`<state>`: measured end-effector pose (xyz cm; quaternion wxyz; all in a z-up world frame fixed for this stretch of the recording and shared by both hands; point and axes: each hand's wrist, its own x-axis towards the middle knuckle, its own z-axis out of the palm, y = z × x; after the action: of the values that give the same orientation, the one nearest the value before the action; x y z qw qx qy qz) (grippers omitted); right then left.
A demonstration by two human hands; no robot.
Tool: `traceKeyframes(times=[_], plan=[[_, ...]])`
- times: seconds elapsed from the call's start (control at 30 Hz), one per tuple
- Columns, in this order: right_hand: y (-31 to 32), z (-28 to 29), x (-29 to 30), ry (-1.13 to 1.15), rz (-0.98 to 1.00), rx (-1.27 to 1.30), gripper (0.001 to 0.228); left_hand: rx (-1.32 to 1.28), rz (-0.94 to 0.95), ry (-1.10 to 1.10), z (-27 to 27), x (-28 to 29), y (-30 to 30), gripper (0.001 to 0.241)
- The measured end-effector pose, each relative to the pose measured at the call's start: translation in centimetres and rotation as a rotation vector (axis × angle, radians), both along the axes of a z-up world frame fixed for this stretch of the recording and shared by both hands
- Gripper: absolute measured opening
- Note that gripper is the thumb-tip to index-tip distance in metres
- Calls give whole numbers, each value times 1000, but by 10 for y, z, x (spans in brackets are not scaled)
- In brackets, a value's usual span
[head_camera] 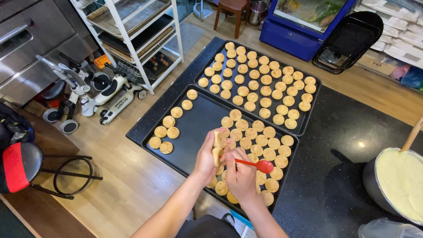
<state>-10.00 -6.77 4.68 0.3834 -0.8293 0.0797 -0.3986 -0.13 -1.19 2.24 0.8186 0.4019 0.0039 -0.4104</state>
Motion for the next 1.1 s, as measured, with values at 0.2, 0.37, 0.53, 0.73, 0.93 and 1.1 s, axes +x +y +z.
traceKeyframes(times=[0.2,0.37,0.53,0.73,0.93,1.1], plan=[[-3,-20,7,36,-34,772,49,-17,-75,45,-7,-7,0,41],[2,-46,4,-119,0,492,35,-39,-2,282,-18,1,-7,44],[1,-49,1,-51,-23,-42,31,105,31,165,-24,-4,-4,45],[8,-51,13,164,-180,396,43,214,69,-78,-102,6,3,45],[1,-69,7,43,-187,748,43,747,-46,-874,-162,59,49,37],[-3,-63,8,90,-203,664,43,1176,-406,-1434,-199,46,65,48]])
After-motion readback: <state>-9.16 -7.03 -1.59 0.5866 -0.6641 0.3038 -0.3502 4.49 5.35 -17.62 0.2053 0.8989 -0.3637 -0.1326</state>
